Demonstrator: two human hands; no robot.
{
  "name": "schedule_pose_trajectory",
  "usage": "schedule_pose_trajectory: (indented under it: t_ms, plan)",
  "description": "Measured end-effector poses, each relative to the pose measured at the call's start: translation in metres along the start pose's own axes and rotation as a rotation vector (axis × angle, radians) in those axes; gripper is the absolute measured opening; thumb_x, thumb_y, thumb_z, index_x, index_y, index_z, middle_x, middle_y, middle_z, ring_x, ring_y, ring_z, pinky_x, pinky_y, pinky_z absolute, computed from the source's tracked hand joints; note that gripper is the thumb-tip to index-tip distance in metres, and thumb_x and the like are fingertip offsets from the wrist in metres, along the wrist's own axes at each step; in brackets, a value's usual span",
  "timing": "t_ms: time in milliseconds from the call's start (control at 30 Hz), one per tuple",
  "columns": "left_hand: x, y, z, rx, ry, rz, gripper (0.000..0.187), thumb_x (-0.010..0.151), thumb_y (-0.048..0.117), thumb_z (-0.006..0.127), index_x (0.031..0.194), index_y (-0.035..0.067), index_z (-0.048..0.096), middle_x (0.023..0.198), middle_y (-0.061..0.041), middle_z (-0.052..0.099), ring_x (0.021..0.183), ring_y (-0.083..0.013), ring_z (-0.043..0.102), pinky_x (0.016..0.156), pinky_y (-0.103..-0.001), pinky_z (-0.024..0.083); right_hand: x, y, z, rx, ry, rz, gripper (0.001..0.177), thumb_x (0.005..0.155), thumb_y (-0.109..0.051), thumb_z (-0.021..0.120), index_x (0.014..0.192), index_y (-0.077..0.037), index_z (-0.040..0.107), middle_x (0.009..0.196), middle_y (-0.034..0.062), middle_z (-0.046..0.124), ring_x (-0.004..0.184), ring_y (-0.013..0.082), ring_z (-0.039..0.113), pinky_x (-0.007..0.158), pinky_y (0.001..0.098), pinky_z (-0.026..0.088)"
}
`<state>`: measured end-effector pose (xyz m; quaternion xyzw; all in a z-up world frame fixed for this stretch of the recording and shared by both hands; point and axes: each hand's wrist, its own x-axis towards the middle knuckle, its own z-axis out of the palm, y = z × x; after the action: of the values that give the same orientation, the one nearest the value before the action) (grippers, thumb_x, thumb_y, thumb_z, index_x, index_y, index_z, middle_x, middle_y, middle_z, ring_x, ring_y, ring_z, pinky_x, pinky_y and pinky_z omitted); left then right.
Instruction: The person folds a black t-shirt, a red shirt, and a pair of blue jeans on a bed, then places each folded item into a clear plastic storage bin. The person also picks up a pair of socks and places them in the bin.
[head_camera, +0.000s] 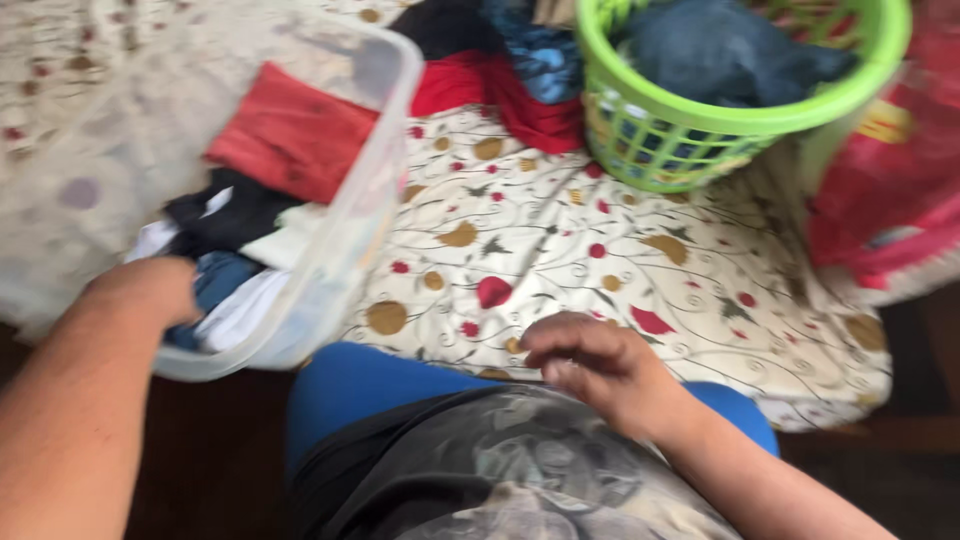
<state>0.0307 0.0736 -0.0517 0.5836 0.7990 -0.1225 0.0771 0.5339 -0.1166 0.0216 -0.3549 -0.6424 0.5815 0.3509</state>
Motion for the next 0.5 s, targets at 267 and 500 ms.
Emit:
schedule_pose_trajectory:
  t_ms: [267,500]
  plan:
    - [-0.041,-0.043,-0.025,0.048,0.128,0.045,0.062,0.077,0.042,0.089,0.13,0.013,0.075,0.129,-0.016,0.074,0.116,-0.0361,0.07,0.1,-0.048,0.056,-0.048,-0.133,-0.054,-0.402,-0.086,-0.666,0.02,0.097,-0.015,0.065,0.113,-0.003,0.063,0.111,0.0153,0.071,0.103,0.0306,0.068,0.092,0.0429,0.056]
    - [-0.142,0.093,-0.03,-0.75,0.608,0.807,0.043,0.083,0.015,0.081,0.124,0.012,0.067,0.123,-0.009,0.07,0.116,-0.0263,0.067,0.1,-0.038,0.053,-0.063,-0.155,-0.079,-0.647,0.06,-0.715,0.018,0.097,-0.016,0.066,0.109,-0.005,0.059,0.114,0.0148,0.069,0.108,0.0309,0.067,0.096,0.0432,0.055]
